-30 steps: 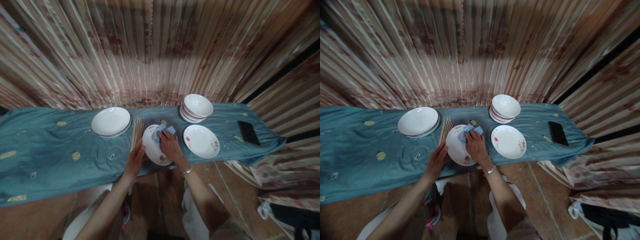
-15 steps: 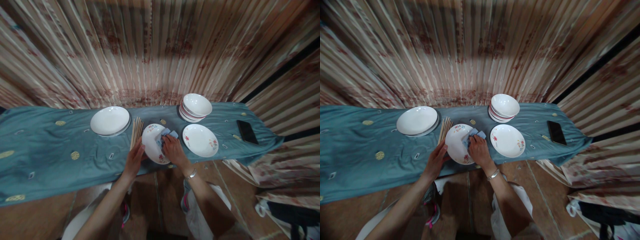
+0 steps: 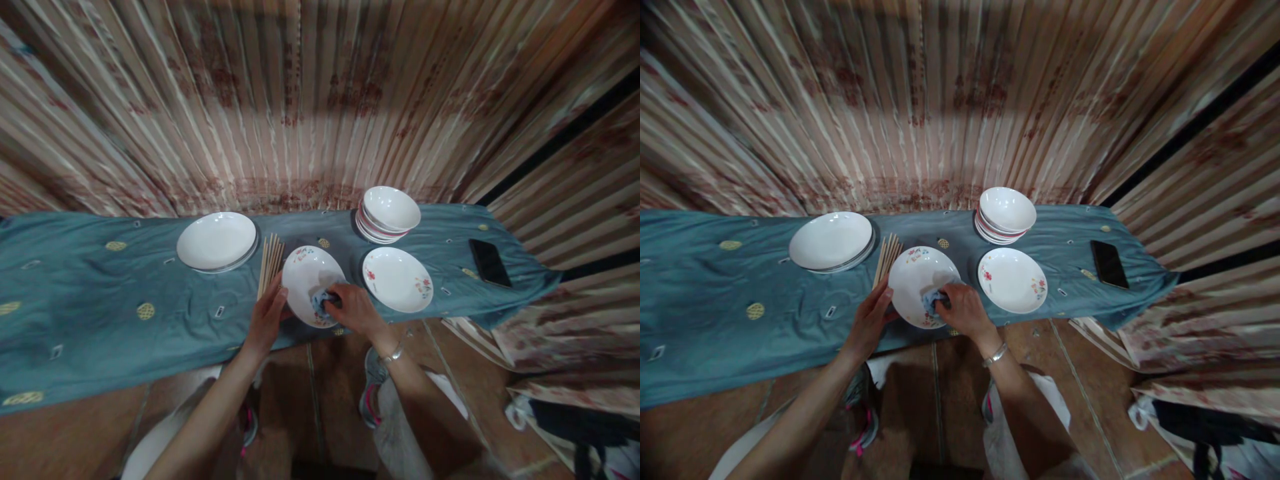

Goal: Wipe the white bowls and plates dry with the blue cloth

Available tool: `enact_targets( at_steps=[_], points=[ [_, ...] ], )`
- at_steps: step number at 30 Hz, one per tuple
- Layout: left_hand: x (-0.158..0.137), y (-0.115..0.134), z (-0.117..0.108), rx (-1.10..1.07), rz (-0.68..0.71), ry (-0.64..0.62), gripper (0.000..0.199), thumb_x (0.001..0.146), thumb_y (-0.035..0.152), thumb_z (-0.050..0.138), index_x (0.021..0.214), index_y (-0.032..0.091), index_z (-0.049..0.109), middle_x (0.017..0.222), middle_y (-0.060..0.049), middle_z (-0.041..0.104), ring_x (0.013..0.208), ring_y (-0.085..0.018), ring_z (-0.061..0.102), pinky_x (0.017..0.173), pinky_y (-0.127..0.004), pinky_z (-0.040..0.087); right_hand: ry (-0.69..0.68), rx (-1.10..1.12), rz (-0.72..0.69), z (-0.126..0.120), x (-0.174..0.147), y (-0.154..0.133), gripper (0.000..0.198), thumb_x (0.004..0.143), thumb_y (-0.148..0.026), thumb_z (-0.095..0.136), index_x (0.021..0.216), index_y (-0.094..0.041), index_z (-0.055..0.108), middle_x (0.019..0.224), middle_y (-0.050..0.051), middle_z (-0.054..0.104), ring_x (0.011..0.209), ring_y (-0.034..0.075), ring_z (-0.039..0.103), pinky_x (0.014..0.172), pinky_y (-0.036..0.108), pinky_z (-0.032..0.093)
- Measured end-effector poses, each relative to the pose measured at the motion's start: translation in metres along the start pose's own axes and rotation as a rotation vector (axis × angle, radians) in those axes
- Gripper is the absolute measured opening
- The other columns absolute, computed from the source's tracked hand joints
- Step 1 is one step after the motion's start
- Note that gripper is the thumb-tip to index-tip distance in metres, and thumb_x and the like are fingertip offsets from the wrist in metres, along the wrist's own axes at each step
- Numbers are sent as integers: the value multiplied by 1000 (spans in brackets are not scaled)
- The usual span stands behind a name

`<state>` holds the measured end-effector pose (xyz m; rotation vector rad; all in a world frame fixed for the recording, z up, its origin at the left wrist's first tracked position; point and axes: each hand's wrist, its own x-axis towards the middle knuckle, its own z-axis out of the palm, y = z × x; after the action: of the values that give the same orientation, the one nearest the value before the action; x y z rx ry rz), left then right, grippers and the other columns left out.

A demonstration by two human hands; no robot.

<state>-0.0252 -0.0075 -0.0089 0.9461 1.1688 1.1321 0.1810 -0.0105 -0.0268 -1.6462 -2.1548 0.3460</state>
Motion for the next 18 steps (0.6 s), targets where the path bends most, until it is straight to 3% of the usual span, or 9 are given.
enact_targets(
  at_steps=[8, 13, 18],
  points=[
    [2, -3, -1, 24, 8, -4, 74, 76, 62, 67, 138, 22, 58, 151, -12, 49, 130, -37, 52, 76, -36, 61, -174, 275, 82, -19, 0, -16, 8, 82, -24, 65, 81, -19, 72, 74, -1, 71, 66, 12, 62, 63, 22, 38],
    [2, -3, -1, 26, 18, -26, 74, 78, 61, 66, 139, 21, 57, 151, -12, 48, 131, -37, 52, 83, -40, 61, -135, 474, 40, -11, -2, -17, 11, 80, -23, 69, 89, -18, 73, 81, -1, 72, 73, 13, 65, 69, 21, 43],
    [1, -2, 0, 46, 32, -26, 74, 79, 61, 65, 140, 20, 56, 151, -12, 48, 129, -37, 53, 79, -40, 61, -95, 602, -18, -2, -3, -18, 14, 82, -23, 72, 95, -18, 73, 89, 1, 73, 81, 15, 68, 76, 24, 48]
  ],
)
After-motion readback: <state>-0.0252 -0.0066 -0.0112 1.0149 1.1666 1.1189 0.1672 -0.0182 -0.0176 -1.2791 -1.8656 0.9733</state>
